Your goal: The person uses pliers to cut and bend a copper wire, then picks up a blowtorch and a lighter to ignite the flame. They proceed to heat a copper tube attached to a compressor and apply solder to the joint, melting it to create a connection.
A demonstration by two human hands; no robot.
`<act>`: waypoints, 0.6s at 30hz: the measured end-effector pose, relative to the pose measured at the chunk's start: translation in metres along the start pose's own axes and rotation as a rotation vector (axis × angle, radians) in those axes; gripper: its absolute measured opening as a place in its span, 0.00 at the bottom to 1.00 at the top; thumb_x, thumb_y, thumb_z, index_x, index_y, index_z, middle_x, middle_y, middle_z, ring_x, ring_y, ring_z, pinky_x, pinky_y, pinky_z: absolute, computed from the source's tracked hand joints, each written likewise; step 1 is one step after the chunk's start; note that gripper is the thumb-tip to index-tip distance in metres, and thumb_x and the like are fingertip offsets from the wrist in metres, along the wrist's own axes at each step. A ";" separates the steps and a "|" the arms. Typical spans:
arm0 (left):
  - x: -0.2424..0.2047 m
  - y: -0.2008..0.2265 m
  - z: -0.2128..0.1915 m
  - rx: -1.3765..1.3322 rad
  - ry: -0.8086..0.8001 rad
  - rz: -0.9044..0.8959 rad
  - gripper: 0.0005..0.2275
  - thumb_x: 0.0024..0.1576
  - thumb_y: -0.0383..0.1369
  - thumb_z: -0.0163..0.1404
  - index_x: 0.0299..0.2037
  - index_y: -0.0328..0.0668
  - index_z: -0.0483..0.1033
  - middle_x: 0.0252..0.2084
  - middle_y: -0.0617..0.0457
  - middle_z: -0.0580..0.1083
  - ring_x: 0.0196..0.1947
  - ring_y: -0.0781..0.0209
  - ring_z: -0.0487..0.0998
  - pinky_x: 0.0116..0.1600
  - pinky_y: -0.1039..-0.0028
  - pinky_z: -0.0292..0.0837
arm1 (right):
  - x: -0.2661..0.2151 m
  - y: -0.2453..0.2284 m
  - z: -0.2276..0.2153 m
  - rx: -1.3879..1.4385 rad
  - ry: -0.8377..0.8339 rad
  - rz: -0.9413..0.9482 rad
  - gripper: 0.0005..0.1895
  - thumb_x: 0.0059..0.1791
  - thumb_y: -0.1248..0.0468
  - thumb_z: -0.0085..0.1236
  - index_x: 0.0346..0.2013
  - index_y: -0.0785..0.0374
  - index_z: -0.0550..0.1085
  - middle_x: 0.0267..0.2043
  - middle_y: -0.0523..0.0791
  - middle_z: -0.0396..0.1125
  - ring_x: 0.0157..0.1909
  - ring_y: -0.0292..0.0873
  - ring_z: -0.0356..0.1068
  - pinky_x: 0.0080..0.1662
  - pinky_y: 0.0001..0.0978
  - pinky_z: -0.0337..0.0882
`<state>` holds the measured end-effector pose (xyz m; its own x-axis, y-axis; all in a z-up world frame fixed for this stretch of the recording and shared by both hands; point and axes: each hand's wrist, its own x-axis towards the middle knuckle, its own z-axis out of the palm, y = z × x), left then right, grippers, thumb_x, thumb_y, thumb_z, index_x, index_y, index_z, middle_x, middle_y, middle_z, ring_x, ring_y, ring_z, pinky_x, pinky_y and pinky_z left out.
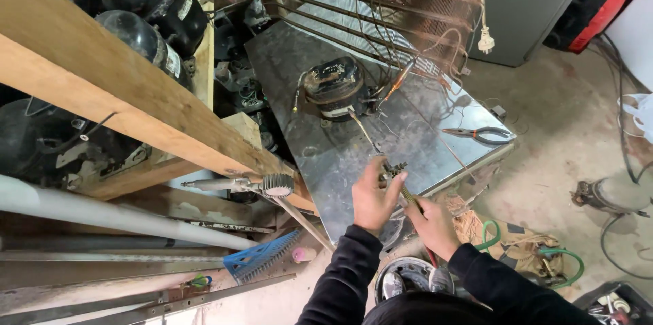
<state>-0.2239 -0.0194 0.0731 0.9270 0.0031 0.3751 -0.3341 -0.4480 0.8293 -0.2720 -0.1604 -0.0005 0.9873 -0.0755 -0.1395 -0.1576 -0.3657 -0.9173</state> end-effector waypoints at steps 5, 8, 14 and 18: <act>0.033 -0.082 0.005 -0.448 0.066 -0.257 0.10 0.64 0.38 0.47 0.42 0.37 0.69 0.25 0.57 0.68 0.25 0.68 0.65 0.31 0.75 0.63 | -0.016 0.017 -0.007 0.094 0.017 0.020 0.19 0.52 0.53 0.55 0.30 0.67 0.77 0.13 0.42 0.63 0.16 0.34 0.62 0.22 0.32 0.62; 0.057 -0.123 0.016 -0.692 0.071 -0.396 0.16 0.69 0.43 0.43 0.35 0.38 0.67 0.22 0.58 0.64 0.20 0.70 0.60 0.26 0.76 0.55 | -0.028 0.021 -0.013 0.132 -0.006 0.046 0.19 0.52 0.53 0.55 0.28 0.68 0.77 0.14 0.41 0.63 0.17 0.33 0.61 0.22 0.30 0.61; 0.080 -0.099 0.020 -0.868 0.012 -0.748 0.15 0.65 0.45 0.42 0.34 0.43 0.66 0.17 0.56 0.62 0.11 0.68 0.54 0.18 0.74 0.46 | -0.045 0.028 -0.020 0.121 -0.021 0.056 0.20 0.53 0.54 0.54 0.27 0.68 0.75 0.14 0.41 0.61 0.17 0.32 0.58 0.23 0.29 0.60; 0.079 -0.108 0.030 -0.966 -0.018 -0.849 0.09 0.61 0.39 0.39 0.37 0.44 0.66 0.17 0.54 0.61 0.10 0.65 0.53 0.17 0.72 0.46 | -0.052 0.030 -0.021 0.152 -0.004 0.050 0.19 0.52 0.54 0.54 0.27 0.68 0.75 0.14 0.41 0.62 0.17 0.32 0.61 0.22 0.29 0.62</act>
<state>-0.1092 0.0026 0.0006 0.9085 -0.0483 -0.4151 0.3788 0.5144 0.7693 -0.3284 -0.1873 -0.0131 0.9784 -0.0868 -0.1876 -0.2024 -0.2168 -0.9550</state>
